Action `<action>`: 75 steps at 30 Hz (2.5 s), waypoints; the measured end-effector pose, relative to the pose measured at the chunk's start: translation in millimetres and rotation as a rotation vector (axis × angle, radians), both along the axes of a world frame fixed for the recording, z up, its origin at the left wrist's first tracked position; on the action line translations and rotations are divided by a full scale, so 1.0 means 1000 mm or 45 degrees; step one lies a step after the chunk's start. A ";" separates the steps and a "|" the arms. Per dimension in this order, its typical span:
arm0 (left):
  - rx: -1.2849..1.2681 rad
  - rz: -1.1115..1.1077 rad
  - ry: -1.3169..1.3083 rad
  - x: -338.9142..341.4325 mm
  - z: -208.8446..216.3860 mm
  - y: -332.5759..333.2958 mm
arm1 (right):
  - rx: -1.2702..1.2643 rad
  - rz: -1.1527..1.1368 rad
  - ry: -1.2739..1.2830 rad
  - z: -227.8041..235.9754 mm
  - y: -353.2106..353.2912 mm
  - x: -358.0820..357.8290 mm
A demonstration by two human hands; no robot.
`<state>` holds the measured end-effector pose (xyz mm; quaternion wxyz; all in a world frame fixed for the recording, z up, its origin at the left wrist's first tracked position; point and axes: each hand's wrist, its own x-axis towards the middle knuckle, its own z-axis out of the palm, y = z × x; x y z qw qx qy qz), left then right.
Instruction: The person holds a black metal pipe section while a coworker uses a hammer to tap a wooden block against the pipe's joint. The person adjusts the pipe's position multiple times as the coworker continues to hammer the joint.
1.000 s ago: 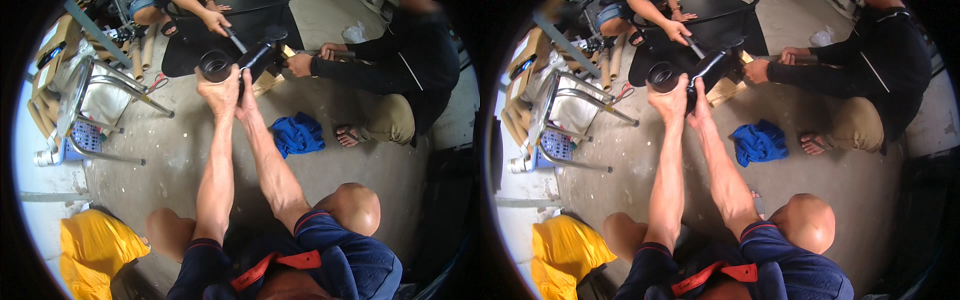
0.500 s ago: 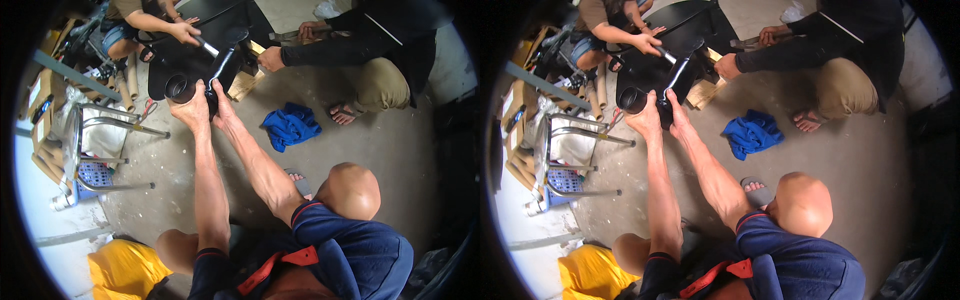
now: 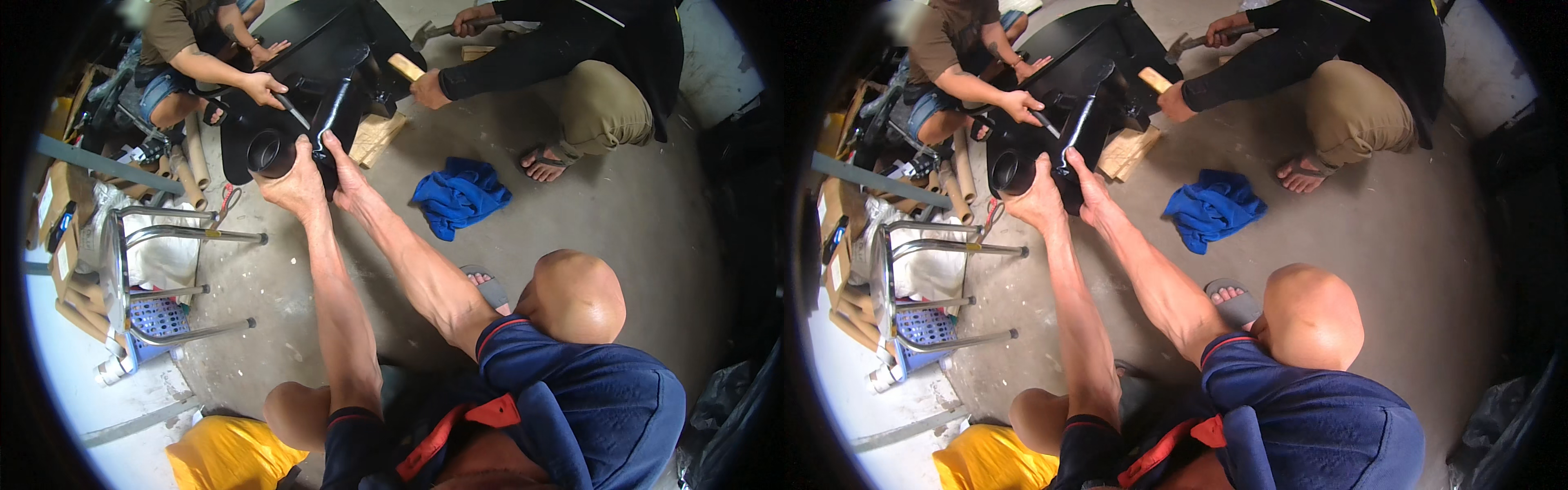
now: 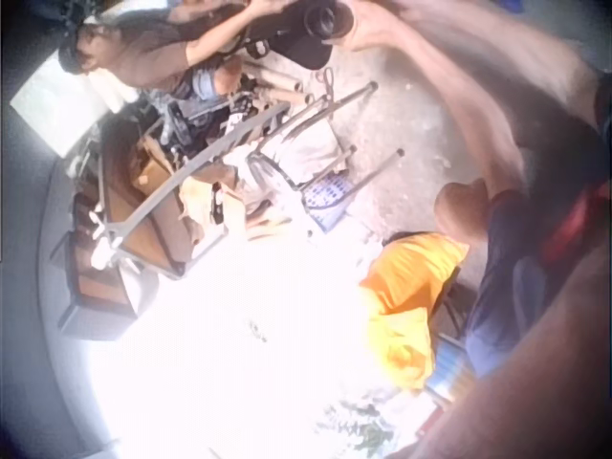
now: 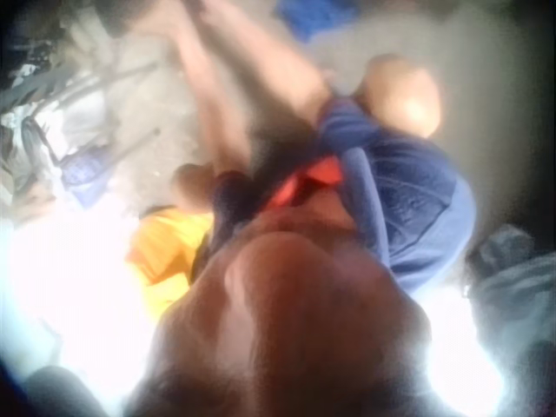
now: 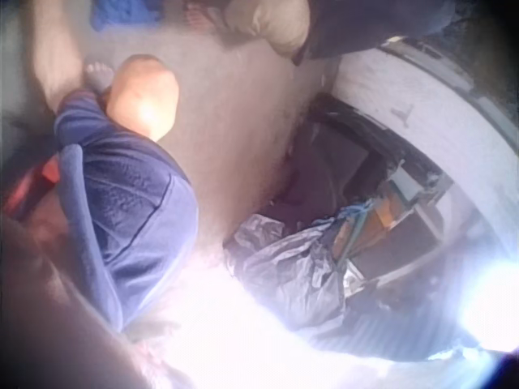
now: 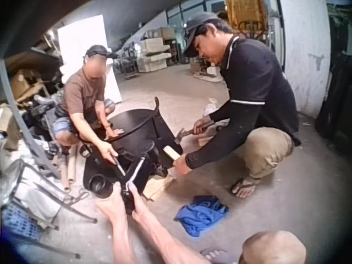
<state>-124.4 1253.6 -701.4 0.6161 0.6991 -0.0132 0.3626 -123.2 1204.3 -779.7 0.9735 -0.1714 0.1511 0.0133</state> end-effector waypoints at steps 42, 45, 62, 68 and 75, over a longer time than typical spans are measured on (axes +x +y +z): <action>-0.104 -0.119 -0.004 -0.009 0.011 -0.002 | -0.013 -0.054 0.012 0.006 0.002 -0.008; -0.043 -0.084 -0.035 -0.010 0.010 -0.001 | -0.005 -0.054 -0.022 0.007 0.000 -0.010; -0.006 -0.042 0.031 -0.013 0.015 -0.001 | -0.033 0.041 -0.058 0.002 0.002 -0.007; -0.031 -0.076 -0.008 -0.012 0.015 0.000 | -0.035 0.065 -0.062 0.005 0.000 -0.008; -0.022 -0.078 -0.001 -0.006 0.010 0.010 | -0.055 0.009 -0.067 0.000 0.009 -0.007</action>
